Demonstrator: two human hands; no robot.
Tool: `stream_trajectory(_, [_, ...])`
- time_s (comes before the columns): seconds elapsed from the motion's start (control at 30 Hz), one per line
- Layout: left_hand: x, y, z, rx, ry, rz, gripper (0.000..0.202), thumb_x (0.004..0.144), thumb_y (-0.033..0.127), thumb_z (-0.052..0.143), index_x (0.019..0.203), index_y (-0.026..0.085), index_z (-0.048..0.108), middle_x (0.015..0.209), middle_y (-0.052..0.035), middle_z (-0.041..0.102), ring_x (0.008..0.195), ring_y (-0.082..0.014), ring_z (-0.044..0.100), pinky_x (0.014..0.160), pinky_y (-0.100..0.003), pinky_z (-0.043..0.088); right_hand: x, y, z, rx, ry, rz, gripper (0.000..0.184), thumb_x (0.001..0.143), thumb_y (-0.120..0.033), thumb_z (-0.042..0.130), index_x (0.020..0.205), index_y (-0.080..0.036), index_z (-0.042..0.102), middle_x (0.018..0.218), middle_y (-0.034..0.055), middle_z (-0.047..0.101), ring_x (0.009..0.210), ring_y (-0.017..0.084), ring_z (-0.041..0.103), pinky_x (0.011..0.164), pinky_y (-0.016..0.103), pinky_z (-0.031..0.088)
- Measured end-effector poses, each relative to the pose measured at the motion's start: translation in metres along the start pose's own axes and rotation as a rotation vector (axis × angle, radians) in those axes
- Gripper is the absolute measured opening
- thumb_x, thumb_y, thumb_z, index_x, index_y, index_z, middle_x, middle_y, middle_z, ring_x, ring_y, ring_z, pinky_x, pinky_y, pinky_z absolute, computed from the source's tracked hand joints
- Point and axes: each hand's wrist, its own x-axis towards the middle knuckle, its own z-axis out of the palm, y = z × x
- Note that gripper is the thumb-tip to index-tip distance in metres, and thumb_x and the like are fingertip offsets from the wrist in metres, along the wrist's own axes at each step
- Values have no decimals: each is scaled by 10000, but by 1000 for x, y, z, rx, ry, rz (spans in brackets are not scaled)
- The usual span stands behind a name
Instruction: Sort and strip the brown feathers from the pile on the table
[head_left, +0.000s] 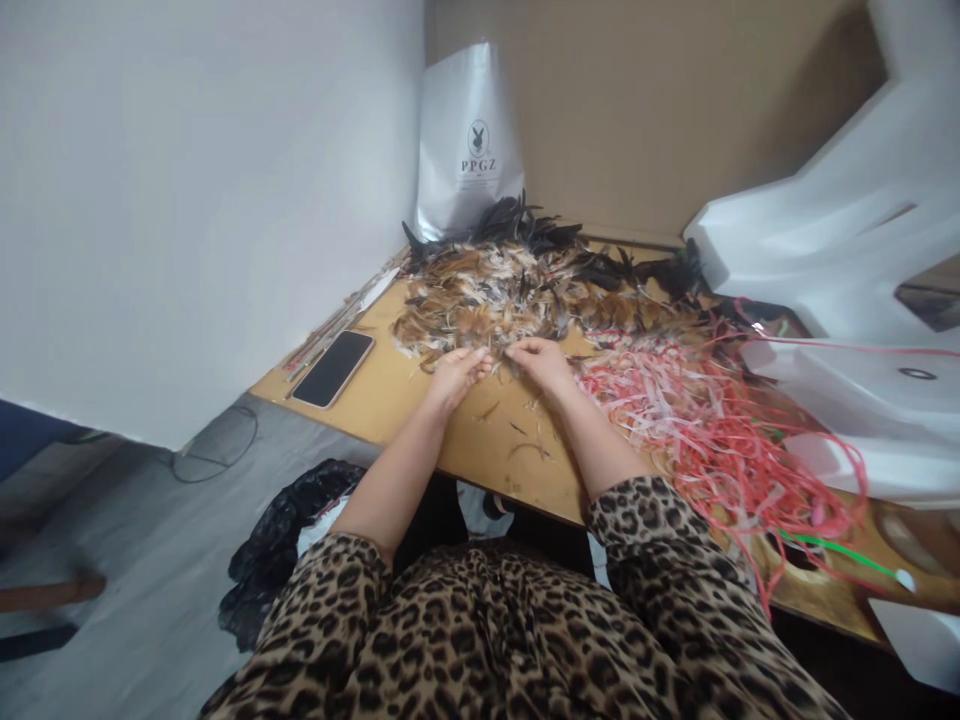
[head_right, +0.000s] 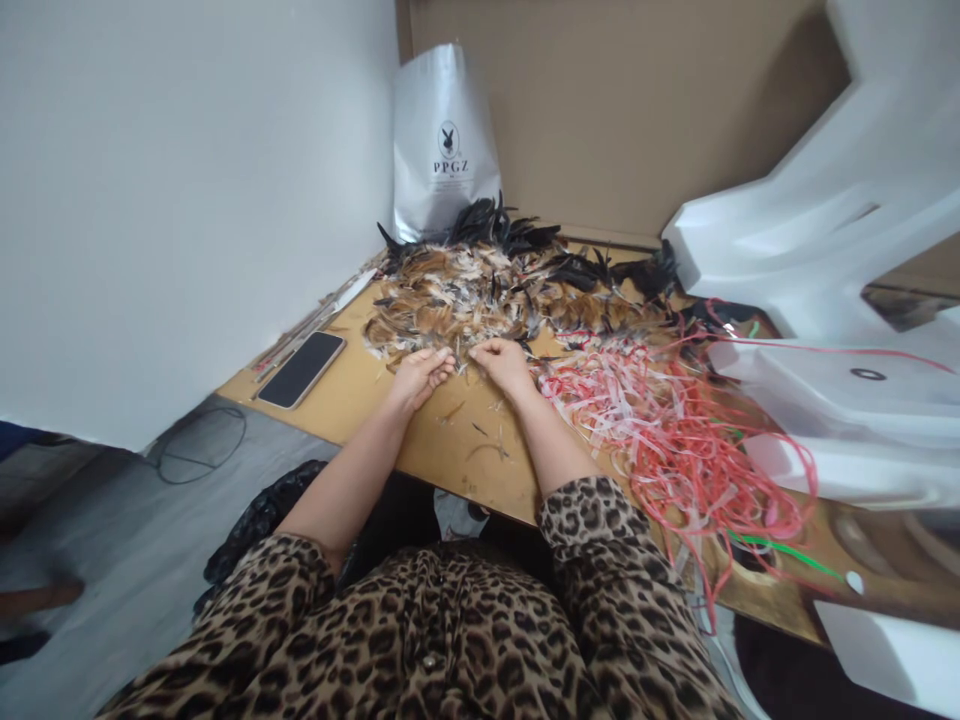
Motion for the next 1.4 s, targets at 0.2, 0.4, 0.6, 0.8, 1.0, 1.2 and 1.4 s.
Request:
stream_trajectory(0.2, [1,7,1,-140,90,7,130,697,188,675,754,83,622,674,-33,643,554,-41,573,507,-133,415,-4,2,-3,-616,-81,-114,201,674,-293,547,702,-159,694,676,18,664,612,120,548,571,215,360])
stream_trajectory(0.4, [1,6,2,-159,82,-3,100,722,158,649,784,84,626,675,-30,643,556,-39,575,512,-132,420,-6,-2,10,-775,-91,4,315,718,-439,522,740,-186,709,683,38,667,628,139,567,548,219,343])
stream_trajectory(0.6, [1,3,1,-142,51,-11,100,729,159,643,789,80,630,681,-34,645,549,-40,573,516,-139,425,2,-2,22,-803,-41,57,297,720,-415,512,667,-188,696,646,58,647,595,138,545,553,229,350])
stream_trajectory(0.8, [0,4,2,-137,52,-32,82,742,153,628,783,83,633,684,-34,650,547,-38,575,505,-133,422,8,9,17,-247,-7,92,163,621,-309,600,625,-151,642,499,-17,532,445,79,413,457,214,303])
stream_trajectory(1.0, [-2,3,3,-74,32,-85,113,726,170,651,792,78,641,734,-63,674,587,-51,601,520,-131,430,2,-3,6,439,-77,207,321,493,-370,743,640,-150,562,441,-81,412,368,27,271,378,186,156])
stream_trajectory(1.2, [-8,4,8,-36,-20,-119,113,733,174,643,795,80,645,762,-76,689,604,-64,619,523,-135,433,-6,-15,16,522,-84,150,324,512,-390,749,656,-156,577,433,-73,422,388,33,301,395,189,176])
stream_trajectory(1.4, [-7,2,6,-41,-79,-133,108,740,178,636,790,82,646,752,-68,691,584,-54,615,510,-127,429,-8,-12,26,415,22,55,302,549,-413,707,654,-150,601,447,-58,462,419,51,338,432,203,237])
